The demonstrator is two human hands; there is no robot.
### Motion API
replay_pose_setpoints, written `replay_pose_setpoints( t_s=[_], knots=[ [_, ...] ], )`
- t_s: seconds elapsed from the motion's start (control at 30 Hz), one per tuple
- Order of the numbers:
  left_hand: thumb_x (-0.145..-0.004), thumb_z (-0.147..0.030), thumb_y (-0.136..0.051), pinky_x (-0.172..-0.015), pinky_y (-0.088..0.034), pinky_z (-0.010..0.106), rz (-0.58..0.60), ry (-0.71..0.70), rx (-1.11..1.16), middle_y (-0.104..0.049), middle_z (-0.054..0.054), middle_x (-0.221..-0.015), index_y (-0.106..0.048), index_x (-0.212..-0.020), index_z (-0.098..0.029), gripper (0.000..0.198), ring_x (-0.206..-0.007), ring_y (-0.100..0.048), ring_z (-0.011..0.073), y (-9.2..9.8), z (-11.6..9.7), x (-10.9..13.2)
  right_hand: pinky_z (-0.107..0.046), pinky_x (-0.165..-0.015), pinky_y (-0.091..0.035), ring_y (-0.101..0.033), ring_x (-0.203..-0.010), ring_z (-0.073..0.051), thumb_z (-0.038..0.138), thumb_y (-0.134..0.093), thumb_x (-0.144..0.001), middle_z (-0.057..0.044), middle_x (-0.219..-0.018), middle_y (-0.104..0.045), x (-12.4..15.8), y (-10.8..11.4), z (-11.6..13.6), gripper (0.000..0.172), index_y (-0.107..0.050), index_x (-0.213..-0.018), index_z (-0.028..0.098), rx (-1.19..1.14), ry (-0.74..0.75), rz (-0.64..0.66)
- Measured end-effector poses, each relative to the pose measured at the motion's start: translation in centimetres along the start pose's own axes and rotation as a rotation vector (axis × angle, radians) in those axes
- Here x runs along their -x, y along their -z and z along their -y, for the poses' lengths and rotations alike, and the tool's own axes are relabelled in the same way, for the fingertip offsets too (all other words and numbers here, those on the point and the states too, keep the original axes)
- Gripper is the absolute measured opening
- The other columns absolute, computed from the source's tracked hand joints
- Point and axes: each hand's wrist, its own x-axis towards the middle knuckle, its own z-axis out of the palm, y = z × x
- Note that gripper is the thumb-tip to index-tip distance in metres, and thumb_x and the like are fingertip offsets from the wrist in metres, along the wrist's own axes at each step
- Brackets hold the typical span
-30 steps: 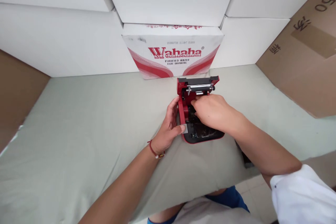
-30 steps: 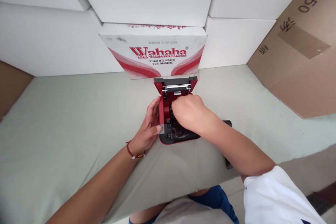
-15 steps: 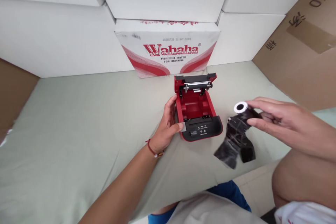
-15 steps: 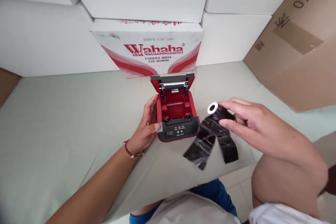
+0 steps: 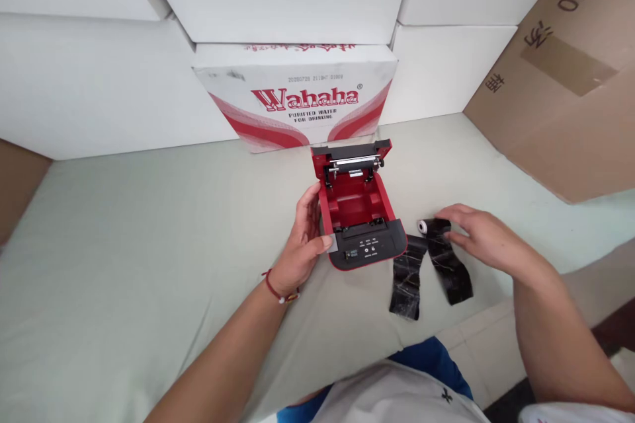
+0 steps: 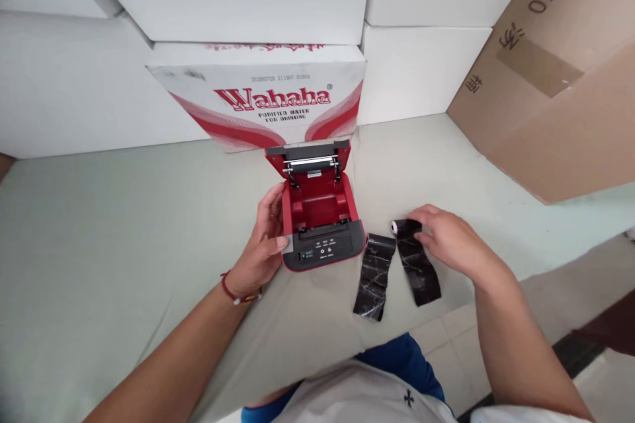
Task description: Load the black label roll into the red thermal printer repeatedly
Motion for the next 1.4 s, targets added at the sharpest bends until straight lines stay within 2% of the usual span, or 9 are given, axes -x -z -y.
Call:
replay_pose_setpoints(
  t_s=[0.13,0.37,0.53,0.67,0.83,0.9,1.0,1.17,1.4],
  knots=[
    [-0.084,-0.052,-0.087,-0.140,-0.028,0.055,-0.014,0.006,0.010,-0.038,0.001,-0.178,-0.044,-0.163,-0.043,0.091,-0.168,-0.030,0.0346,0.1,0.1,0.0,-0.049,-0.096,-0.062,-0.075,-0.118,-0.033,0.028,-0.054,-0.097,-0.014,-0.130,-0.078,-1.4,0.0,-0.2,0.041,-0.077,-0.131,0.023,0.002,0.048,0.068],
    [-0.086,-0.052,-0.086,-0.140,-0.028,0.056,0.014,-0.012,-0.001,-0.038,0.000,-0.179,-0.043,-0.163,-0.046,0.089,-0.169,-0.030,0.0336,0.4,0.5,-0.1,-0.047,-0.096,-0.058,-0.070,-0.110,-0.031,0.035,-0.058,-0.103,-0.011,-0.118,-0.079,-4.1,5.2,3.5,0.032,-0.079,-0.126,0.025,0.009,0.263,0.049],
    [-0.086,-0.054,-0.085,-0.139,-0.029,0.058,0.019,-0.033,-0.028,-0.037,0.003,-0.179,-0.041,-0.165,-0.043,0.091,-0.169,-0.031,0.0346,0.5,0.6,-0.1,-0.039,-0.083,-0.057,-0.069,-0.097,-0.028,0.016,-0.062,-0.097,-0.010,-0.105,-0.081,-6.2,4.6,8.1,0.028,-0.081,-0.116,0.024,0.102,0.405,0.087],
    [-0.085,-0.053,-0.087,-0.140,-0.028,0.059,0.009,-0.014,-0.016,-0.037,0.004,-0.179,-0.041,-0.165,-0.041,0.093,-0.168,-0.033,0.0355,0.4,0.4,-0.1,-0.041,-0.086,-0.060,-0.074,-0.099,-0.028,0.026,-0.062,-0.103,-0.009,-0.112,-0.082,-4.9,5.6,7.8,0.030,-0.079,-0.127,0.025,0.008,0.366,0.029],
    [-0.086,-0.053,-0.086,-0.138,-0.030,0.062,0.020,0.003,-0.015,-0.035,0.004,-0.181,-0.039,-0.166,-0.041,0.093,-0.167,-0.033,0.0373,0.4,0.3,-0.1,-0.029,-0.047,-0.041,-0.051,-0.050,-0.015,0.048,-0.072,-0.102,0.003,-0.064,-0.062,-2.4,9.6,7.7,0.033,-0.081,-0.128,0.031,-0.256,0.238,0.020],
    [-0.085,-0.054,-0.087,-0.139,-0.028,0.062,0.009,-0.003,-0.006,-0.036,0.004,-0.180,-0.040,-0.165,-0.041,0.094,-0.168,-0.032,0.0371,0.3,0.3,-0.1,-0.028,-0.048,-0.042,-0.050,-0.053,-0.014,0.048,-0.075,-0.099,0.001,-0.074,-0.067,-2.7,10.1,9.1,0.030,-0.083,-0.122,0.031,-0.389,0.255,0.088],
    [-0.083,-0.052,-0.088,-0.141,-0.025,0.061,0.004,-0.002,0.008,-0.038,0.003,-0.179,-0.042,-0.164,-0.041,0.093,-0.169,-0.030,0.0369,0.3,0.3,-0.2,-0.027,-0.061,-0.052,-0.063,-0.070,-0.014,0.038,-0.076,-0.096,-0.005,-0.104,-0.074,-4.5,8.8,11.7,0.029,-0.084,-0.122,0.030,-0.469,0.290,0.123],
    [-0.084,-0.052,-0.087,-0.140,-0.026,0.061,0.012,-0.015,0.006,-0.038,0.003,-0.179,-0.042,-0.164,-0.042,0.092,-0.168,-0.031,0.0367,0.2,0.4,-0.1,-0.029,-0.075,-0.051,-0.069,-0.079,-0.018,0.017,-0.065,-0.097,-0.004,-0.099,-0.079,-8.5,4.5,15.7,0.042,-0.078,-0.136,0.025,-0.176,0.179,0.106],
    [-0.087,-0.054,-0.083,-0.139,-0.028,0.058,0.029,-0.024,-0.028,-0.038,0.003,-0.179,-0.038,-0.165,-0.042,0.091,-0.168,-0.031,0.0361,0.3,0.5,-0.1,-0.037,-0.074,-0.051,-0.079,-0.102,-0.036,0.018,-0.057,-0.098,-0.015,-0.118,-0.083,-11.3,2.0,18.4,0.042,-0.073,-0.137,0.025,0.270,0.080,0.127]
  ],
)
